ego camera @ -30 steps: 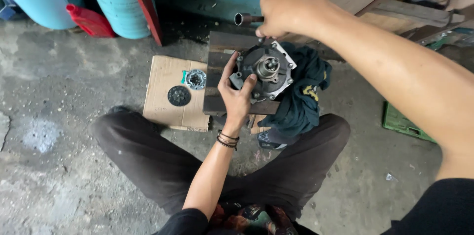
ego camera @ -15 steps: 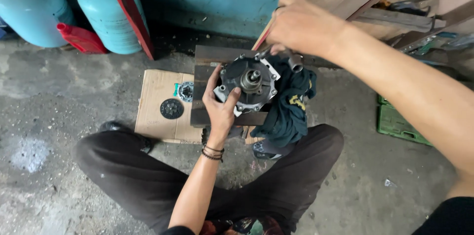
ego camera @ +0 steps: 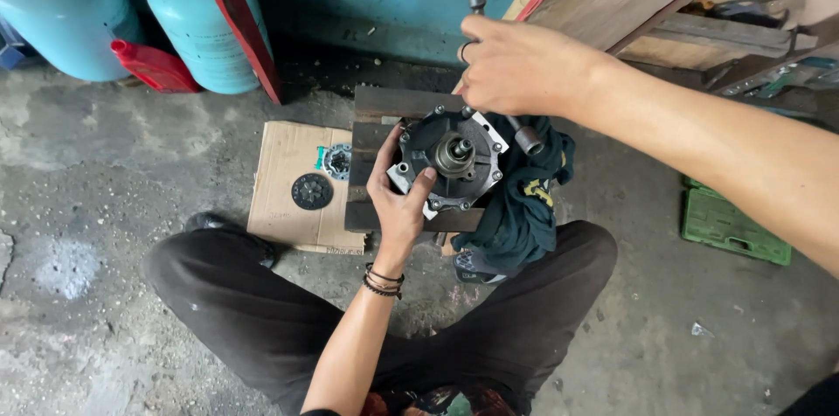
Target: The person uses a socket wrench to tighten bolts on a metallic engine cylinder head. After securing the bolts, the person wipes the surface of the cylinder head with a dark cloth and then uses a finger to clean the inside of the cylinder bores.
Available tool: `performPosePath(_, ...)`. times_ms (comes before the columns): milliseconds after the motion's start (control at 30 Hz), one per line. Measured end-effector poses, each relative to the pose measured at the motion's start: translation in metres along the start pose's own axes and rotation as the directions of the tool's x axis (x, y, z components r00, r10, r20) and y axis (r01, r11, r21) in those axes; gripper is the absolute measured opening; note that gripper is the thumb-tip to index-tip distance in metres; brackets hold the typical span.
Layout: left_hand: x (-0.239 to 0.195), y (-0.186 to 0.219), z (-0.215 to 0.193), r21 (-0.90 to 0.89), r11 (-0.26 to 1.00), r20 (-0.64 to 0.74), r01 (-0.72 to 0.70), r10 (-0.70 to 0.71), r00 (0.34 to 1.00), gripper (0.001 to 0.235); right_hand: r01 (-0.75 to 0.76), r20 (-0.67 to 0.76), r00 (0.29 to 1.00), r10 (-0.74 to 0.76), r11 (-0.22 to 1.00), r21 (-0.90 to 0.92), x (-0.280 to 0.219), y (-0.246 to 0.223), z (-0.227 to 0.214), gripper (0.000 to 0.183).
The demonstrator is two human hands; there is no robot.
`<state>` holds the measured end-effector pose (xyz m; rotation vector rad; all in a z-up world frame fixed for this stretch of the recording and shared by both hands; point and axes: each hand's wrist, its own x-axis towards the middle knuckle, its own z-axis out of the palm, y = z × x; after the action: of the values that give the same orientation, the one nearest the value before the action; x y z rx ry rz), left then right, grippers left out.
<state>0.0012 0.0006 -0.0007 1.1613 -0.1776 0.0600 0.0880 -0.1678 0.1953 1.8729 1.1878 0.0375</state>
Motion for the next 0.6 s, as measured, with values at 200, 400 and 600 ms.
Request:
performPosePath(200, -0.004, -0.002, 0.002, -0.009, 1.0, -0.03, -0.002, 0.002, 1.0, 0.069, -0.213, 0.213, 0.964, 0.16, 0.943, 0.255, 0.012, -0.002, 0.012, 0.039)
performPosePath(400, -0.006, -0.001, 0.003, -0.033, 0.999, -0.052, 0.02, -0.022, 0.998, 0.068, -0.574, 0.209, 0.799, 0.564, 0.612, 0.544, 0.005, -0.03, 0.005, 0.01)
performPosePath(600, -0.005, -0.003, 0.005, -0.066, 0.998, -0.05, 0.024, -0.027, 0.998, 0.068, -0.747, 0.696, 0.648, 0.308, 0.433, 0.504, 0.023, -0.007, -0.014, 0.029)
